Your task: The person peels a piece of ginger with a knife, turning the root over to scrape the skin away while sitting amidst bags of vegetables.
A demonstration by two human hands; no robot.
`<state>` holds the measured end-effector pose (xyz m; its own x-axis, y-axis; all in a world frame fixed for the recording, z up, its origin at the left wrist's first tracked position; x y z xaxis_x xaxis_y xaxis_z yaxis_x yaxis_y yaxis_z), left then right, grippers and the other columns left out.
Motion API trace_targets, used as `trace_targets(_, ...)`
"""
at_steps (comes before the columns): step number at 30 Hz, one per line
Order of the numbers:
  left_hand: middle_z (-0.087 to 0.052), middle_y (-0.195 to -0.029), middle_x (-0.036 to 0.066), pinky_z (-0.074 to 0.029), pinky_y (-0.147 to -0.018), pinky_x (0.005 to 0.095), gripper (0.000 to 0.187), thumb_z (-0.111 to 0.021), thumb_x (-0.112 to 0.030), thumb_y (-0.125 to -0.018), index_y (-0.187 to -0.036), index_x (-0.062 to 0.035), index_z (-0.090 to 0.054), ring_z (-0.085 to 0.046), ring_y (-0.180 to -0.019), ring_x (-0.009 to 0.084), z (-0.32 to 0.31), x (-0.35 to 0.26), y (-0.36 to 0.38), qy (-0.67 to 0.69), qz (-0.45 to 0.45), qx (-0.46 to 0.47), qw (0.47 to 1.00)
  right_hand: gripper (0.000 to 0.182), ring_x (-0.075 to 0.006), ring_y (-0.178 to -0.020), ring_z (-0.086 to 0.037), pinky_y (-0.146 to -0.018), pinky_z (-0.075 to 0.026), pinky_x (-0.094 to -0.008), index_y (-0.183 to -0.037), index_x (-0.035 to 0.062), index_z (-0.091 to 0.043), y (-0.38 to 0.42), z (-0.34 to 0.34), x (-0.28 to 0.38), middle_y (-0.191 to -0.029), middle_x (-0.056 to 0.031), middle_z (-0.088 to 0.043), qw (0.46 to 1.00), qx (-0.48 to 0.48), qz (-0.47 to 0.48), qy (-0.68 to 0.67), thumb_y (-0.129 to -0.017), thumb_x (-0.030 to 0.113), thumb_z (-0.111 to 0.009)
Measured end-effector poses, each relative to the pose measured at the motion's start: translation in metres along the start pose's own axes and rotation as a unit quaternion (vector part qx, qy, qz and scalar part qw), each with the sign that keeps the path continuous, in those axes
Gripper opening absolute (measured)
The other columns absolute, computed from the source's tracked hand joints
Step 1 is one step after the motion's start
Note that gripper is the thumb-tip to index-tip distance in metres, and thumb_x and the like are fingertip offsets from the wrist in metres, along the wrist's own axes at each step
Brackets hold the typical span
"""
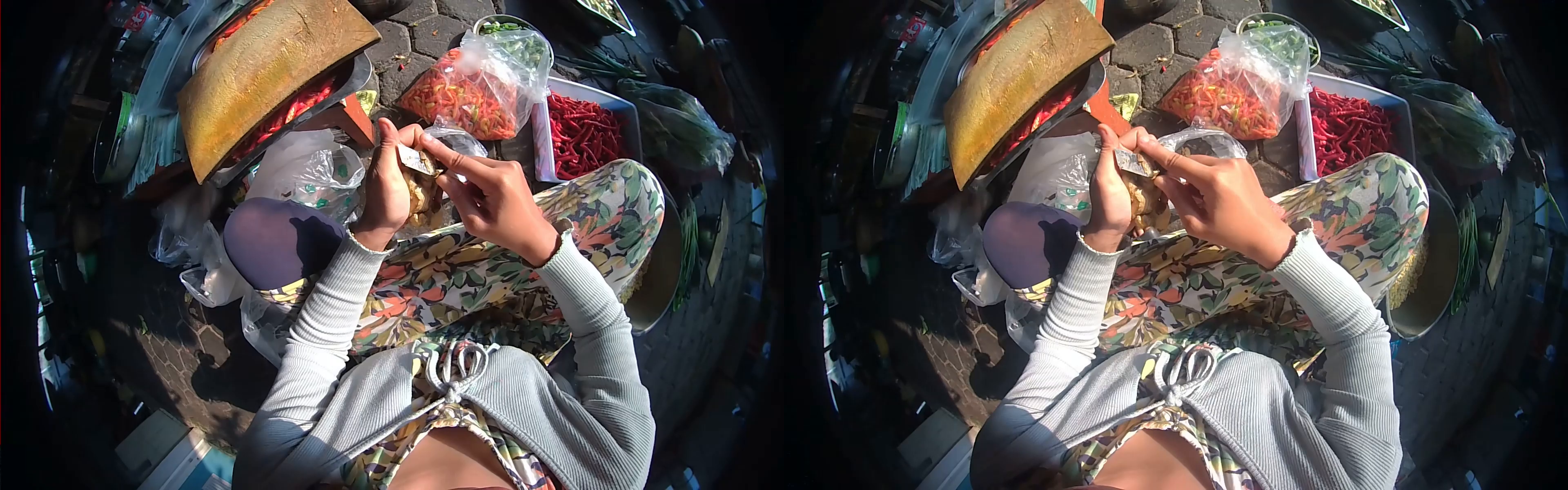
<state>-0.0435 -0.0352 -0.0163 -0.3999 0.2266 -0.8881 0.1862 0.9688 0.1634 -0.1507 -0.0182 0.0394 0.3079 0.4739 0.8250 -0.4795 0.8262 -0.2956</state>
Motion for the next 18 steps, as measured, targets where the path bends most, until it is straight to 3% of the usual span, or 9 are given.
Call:
trace_targets(6,-0.044,-0.065,-0.003,-0.034,-0.052,0.0197,0.063,-0.015,-0.062,-0.094,-0.074,-0.0102,-0.044,-0.041,-0.057,0.0041,0.0,-0.003,0.0,-0.022,-0.03,-0.015,0.999,0.049,-0.0245,-0.047,-0.054,-0.048,-0.043,-0.0324,-0.128,0.0126,-0.054,0.001,0.002,-0.003,-0.064,-0.0135,-0.058,0.999,-0.04,0.017,-0.01,-0.08,0.003,-0.061)
trace_targets(9,-0.048,-0.066,-0.001,-0.038,-0.055,0.0201,0.063,-0.016,-0.063,-0.093,-0.076,-0.0093,-0.045,-0.045,-0.06,0.0053,0.002,0.004,-0.004,0.04,-0.033,0.011,0.999,0.044,-0.0183,-0.047,-0.054,-0.049,-0.044,-0.0303,-0.128,0.0107,-0.053,0.0,0.001,-0.005,-0.066,-0.0095,-0.063,0.999,-0.042,0.017,-0.027,-0.085,0.006,-0.059)
trace_targets(11,-0.051,-0.068,0.0,-0.04,-0.058,0.0203,0.064,-0.017,-0.063,-0.093,-0.078,-0.0084,-0.047,-0.048,-0.062,0.0063,0.004,0.007,-0.005,0.091,-0.025,0.025,0.995,0.038,-0.0103,-0.05,-0.052,-0.052,-0.045,-0.0284,-0.129,0.0077,-0.052,0.001,-0.006,-0.022,-0.071,-0.0018,-0.066,0.972,-0.043,-0.064,-0.22,-0.091,0.011,-0.054)
trace_targets(12,-0.055,-0.072,0.002,-0.042,-0.062,0.0206,0.065,-0.017,-0.063,-0.093,-0.08,-0.0075,-0.048,-0.051,-0.065,0.0077,0.001,0.002,-0.003,0.04,-0.035,0.023,0.998,0.036,-0.003,-0.053,-0.045,-0.049,-0.042,-0.0233,-0.13,0.007,-0.05,0.002,-0.008,-0.027,-0.071,0.0041,-0.061,0.941,0.003,-0.136,-0.31,-0.095,0.017,-0.05)
trace_targets(13,-0.059,-0.075,0.004,-0.044,-0.066,0.0209,0.066,-0.018,-0.063,-0.093,-0.082,-0.0065,-0.05,-0.054,-0.069,0.0091,0.0,-0.001,-0.002,-0.011,-0.045,0.022,0.999,0.033,-0.0013,-0.049,-0.04,-0.043,-0.034,-0.0187,-0.126,0.0068,-0.055,0.004,-0.011,-0.032,-0.065,0.004,-0.053,0.884,0.023,-0.195,-0.424,-0.097,0.022,-0.048)
trace_targets(15,-0.062,-0.081,0.009,-0.047,-0.066,0.0229,0.068,-0.019,-0.063,-0.093,-0.083,-0.0046,-0.053,-0.059,-0.071,0.013,0.007,0.007,-0.007,0.049,-0.028,0.017,0.998,0.031,0.0005,-0.047,-0.035,-0.04,-0.026,-0.0163,-0.12,0.0071,-0.057,0.007,-0.009,-0.043,-0.06,0.0056,-0.046,0.837,-0.002,-0.25,-0.486,-0.098,0.025,-0.046)
trace_targets(16,-0.062,-0.08,0.011,-0.049,-0.062,0.0276,0.067,-0.022,-0.064,-0.092,-0.085,-0.005,-0.053,-0.06,-0.071,0.0172,0.013,0.008,-0.009,0.065,-0.012,0.003,0.998,0.03,0.0001,-0.047,-0.036,-0.038,-0.026,-0.0176,-0.115,0.0059,-0.058,0.005,-0.004,-0.04,-0.059,0.006,-0.045,0.842,-0.002,-0.252,-0.476,-0.098,0.027,-0.045)
trace_targets(18,-0.062,-0.082,0.014,-0.052,-0.061,0.0337,0.063,-0.031,-0.061,-0.092,-0.092,-0.003,-0.055,-0.062,-0.073,0.0243,0.019,0.01,-0.014,0.159,0.018,0.023,0.987,0.033,-0.0009,-0.048,-0.038,-0.041,-0.031,-0.0176,-0.126,0.0102,-0.053,0.003,0.003,-0.042,-0.059,0.0048,-0.046,0.877,0.002,-0.247,-0.413,-0.098,0.026,-0.046)
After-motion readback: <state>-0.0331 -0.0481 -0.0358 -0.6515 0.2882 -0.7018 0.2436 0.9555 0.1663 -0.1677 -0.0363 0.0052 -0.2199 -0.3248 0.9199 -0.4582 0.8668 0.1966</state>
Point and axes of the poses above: each hand's wrist, its own y-axis away from the middle knuckle, its own z-axis out of the back of the hand, x = y × z, the point moved 8 cm from there along -y, towards the middle knuckle
